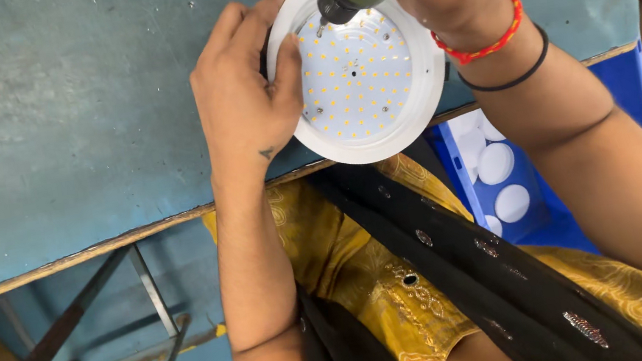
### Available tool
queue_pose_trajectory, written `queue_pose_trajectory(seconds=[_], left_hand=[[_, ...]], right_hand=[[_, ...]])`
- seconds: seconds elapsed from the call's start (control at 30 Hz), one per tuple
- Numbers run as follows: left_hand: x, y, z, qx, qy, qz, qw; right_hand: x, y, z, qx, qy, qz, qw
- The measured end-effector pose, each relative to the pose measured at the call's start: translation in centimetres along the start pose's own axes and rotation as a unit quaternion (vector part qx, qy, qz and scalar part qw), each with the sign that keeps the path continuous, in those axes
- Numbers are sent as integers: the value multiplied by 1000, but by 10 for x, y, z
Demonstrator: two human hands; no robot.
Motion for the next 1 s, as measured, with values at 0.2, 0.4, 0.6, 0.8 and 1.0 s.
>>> queue_pose_trajectory(seconds=[0.2, 0.4, 0.6, 0.8, 1.0], left_hand=[[-1, -7, -5, 27, 6, 10, 1000], [-6, -7, -12, 11, -9, -13, 1000], [-9, -11, -14, 1, -14, -37, 999], [-9, -8, -9, 2, 8, -37, 999], [-10, -8, -7, 2, 21, -39, 999]], right_hand=[[2, -8, 23, 18, 123, -26, 992], [45, -23, 50, 89, 125, -86, 984], [65, -44, 71, 99, 85, -155, 979], [66, -56, 86, 103, 5, -201, 974], [22, -52, 120, 181, -173, -208, 945]])
Point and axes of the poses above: each hand's wrist, its own y-axis towards the middle knuckle, its own x-axis out of the back of the hand, z = x × y, the point moved 4 cm from there along y, towards the middle knuckle, and after that the axes turned 11 degrees about y, right-handed, at the moved point
